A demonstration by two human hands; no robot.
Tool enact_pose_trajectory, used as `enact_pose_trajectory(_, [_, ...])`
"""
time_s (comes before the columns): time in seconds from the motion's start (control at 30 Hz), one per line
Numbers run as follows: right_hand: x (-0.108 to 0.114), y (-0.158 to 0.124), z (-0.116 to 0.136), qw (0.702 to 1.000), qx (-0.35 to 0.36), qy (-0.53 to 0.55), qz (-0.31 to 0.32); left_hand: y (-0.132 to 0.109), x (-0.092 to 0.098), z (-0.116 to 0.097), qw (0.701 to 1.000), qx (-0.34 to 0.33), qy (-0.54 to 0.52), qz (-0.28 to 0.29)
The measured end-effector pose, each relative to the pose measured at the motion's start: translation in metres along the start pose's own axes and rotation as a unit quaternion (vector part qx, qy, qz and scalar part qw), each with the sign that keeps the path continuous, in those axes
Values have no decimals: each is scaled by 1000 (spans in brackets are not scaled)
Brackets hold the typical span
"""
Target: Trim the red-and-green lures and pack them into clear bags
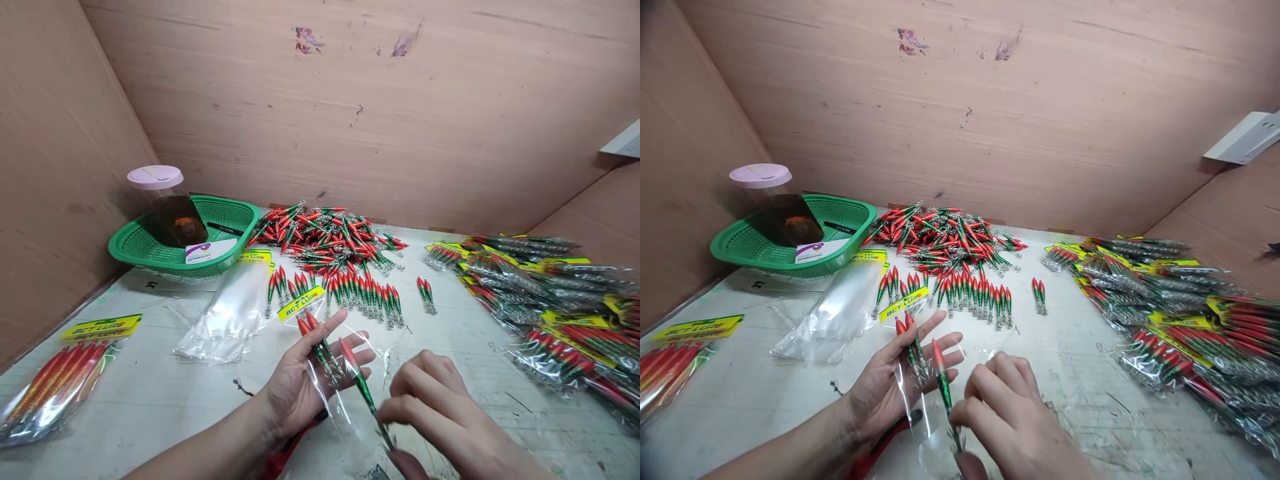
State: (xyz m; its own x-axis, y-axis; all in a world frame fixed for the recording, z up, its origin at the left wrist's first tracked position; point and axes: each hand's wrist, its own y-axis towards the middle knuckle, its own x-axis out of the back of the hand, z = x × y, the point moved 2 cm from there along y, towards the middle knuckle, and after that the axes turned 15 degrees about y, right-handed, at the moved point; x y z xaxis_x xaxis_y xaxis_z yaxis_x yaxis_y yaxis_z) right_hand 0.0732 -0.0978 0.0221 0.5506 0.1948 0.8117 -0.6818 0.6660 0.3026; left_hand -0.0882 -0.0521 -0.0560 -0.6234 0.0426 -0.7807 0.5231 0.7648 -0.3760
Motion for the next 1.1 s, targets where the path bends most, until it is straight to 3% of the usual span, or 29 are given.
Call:
enact_pose_trajectory(0.1, [-11,8,-8,992,14,-93,-86,0,0,2,1000,14,1,-7])
enact_pose_trajectory(0.23, [-20,11,-9,978,24,-134,-158,1,0,5,1000,14,-3,-2])
enact_pose_trajectory(0.37, [-24,11,-1,968,25,-145,-203,1,1,8,1000,12,-4,7])
enact_pose_trajectory(0.47, [-18,8,-3,973,25,-89,-212,0,1,9,1000,14,-15,11])
enact_pose_trajectory(0.53, [-3,1,-22,973,-2,-18,-231,-1,2,8,1000,13,-18,5])
enact_pose_trajectory(0.6, [19,-11,-61,956,-81,20,-280,-1,2,7,1000,12,-12,-7])
enact_pose_trajectory(0.63, [31,-20,-85,939,-146,-12,-310,-1,2,6,1000,12,-9,-15])
enact_pose_trajectory(0.7, [51,-36,-135,924,-237,-75,-292,-1,1,5,999,13,-6,-33])
enact_pose_trajectory(0.83, [61,-60,-206,931,-279,-69,-226,-1,-1,4,998,7,8,-60])
enact_pose_trajectory(0.93, [49,-65,-221,941,-281,-49,-181,-2,-2,5,998,0,28,-64])
enact_pose_trajectory(1.1, [37,-62,-222,948,-274,-37,-156,1,0,7,995,-9,42,-88])
